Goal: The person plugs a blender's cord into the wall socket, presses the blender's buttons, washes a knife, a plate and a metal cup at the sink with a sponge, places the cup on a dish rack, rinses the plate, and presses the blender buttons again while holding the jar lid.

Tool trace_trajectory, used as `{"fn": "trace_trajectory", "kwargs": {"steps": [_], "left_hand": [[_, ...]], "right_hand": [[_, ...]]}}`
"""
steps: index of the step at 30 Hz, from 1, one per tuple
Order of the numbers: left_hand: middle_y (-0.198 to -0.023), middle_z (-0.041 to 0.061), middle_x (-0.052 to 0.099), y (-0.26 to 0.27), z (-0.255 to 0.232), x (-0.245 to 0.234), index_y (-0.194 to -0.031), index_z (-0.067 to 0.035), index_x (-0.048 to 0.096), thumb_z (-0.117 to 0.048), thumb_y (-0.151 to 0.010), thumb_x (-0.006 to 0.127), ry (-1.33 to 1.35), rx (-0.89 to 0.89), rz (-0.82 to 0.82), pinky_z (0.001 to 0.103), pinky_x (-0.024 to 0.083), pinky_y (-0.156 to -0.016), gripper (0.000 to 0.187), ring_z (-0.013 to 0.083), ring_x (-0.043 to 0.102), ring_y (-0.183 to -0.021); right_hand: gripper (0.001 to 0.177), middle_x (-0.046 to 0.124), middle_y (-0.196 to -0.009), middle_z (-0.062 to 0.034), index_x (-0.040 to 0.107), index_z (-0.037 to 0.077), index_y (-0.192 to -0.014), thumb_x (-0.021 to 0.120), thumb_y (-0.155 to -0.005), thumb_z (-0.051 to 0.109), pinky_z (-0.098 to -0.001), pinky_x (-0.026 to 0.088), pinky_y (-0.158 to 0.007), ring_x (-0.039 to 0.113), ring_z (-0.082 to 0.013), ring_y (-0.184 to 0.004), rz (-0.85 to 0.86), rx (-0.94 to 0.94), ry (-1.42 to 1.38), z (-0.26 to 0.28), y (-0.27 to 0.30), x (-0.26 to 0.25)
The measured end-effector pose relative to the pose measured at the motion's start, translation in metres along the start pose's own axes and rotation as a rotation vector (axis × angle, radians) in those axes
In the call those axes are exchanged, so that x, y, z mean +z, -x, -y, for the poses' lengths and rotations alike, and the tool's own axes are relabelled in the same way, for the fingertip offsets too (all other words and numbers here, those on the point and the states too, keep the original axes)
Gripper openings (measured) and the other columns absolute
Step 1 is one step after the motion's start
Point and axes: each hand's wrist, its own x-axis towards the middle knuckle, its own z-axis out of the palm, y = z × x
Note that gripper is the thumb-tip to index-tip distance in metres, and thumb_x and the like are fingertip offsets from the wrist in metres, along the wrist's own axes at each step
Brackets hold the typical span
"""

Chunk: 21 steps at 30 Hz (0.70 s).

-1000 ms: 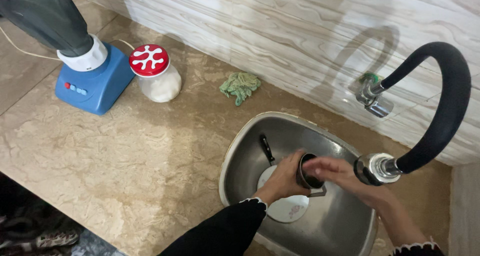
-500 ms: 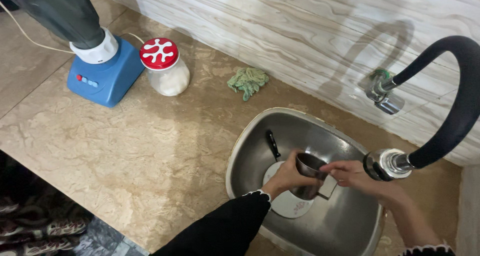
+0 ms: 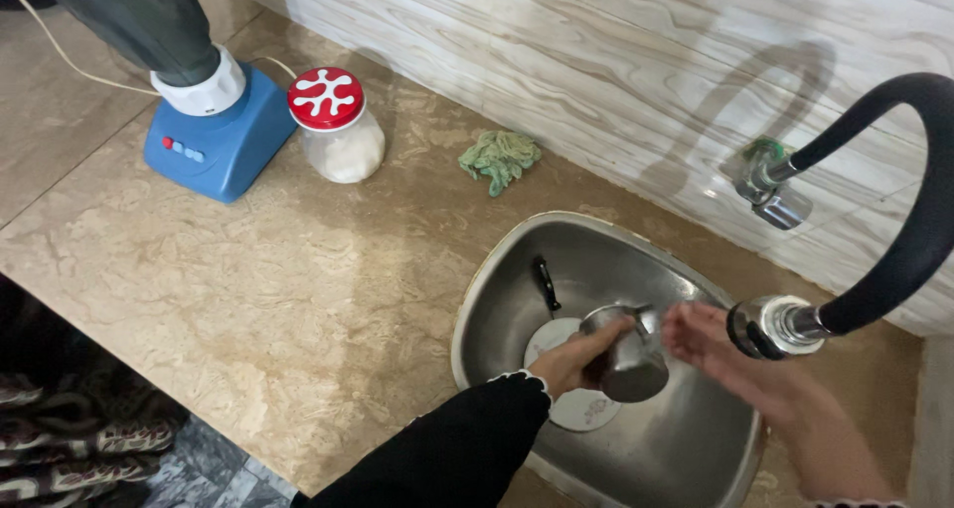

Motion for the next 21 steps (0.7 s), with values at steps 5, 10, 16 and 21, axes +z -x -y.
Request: {"fn": "trace_trajectory", "kwargs": {"steps": [5, 10, 16, 21], "left_hand": [[-0.124, 0.023, 0.065, 0.009, -0.004, 0.014, -0.133, 0.002, 0.046, -0.039, -0.061, 0.094, -0.683, 0.325, -0.357, 0.039, 0.056, -0.094, 0.096, 0.0323, 0.067, -0.111], [-0.124, 0.017, 0.070, 0.028, -0.008, 0.014, -0.139, -0.002, 0.055, -0.026, -0.052, 0.091, -0.941, 0.823, -0.172, 0.039, 0.056, -0.099, 0.098, 0.0319, 0.069, -0.116], [-0.131, 0.016, 0.065, 0.035, -0.010, 0.015, -0.144, -0.005, 0.052, -0.024, -0.052, 0.096, -1.035, 0.830, -0.188, 0.043, 0.050, -0.106, 0.104, 0.0360, 0.061, -0.124], [-0.134, 0.017, 0.062, 0.032, -0.011, 0.016, -0.148, -0.004, 0.047, -0.031, -0.051, 0.096, -0.959, 0.799, -0.244, 0.041, 0.051, -0.105, 0.112, 0.0330, 0.061, -0.126]], "right_hand": [[0.021, 0.065, -0.098, -0.0099, 0.062, -0.005, -0.121, 0.050, -0.119, 0.012, -0.0394, 0.052, -0.085, 0.063, -0.0246, -0.092, 0.500, -0.145, -0.535, -0.036, -0.060, -0.004], [0.030, 0.073, -0.110, -0.0079, 0.068, 0.005, -0.121, 0.049, -0.102, 0.018, -0.0340, 0.051, -0.098, 0.068, -0.0176, -0.107, 0.042, 0.108, 0.454, -0.021, -0.049, 0.010], [0.031, 0.074, -0.115, -0.0069, 0.069, 0.008, -0.123, 0.053, -0.097, 0.013, -0.0370, 0.050, -0.100, 0.067, -0.0192, -0.111, -0.059, -0.087, 0.814, -0.001, -0.030, 0.021], [0.032, 0.074, -0.115, -0.0103, 0.071, 0.005, -0.121, 0.058, -0.093, 0.012, -0.0362, 0.053, -0.095, 0.068, -0.0213, -0.107, -0.075, 0.103, 0.520, -0.004, -0.016, 0.001]]}}
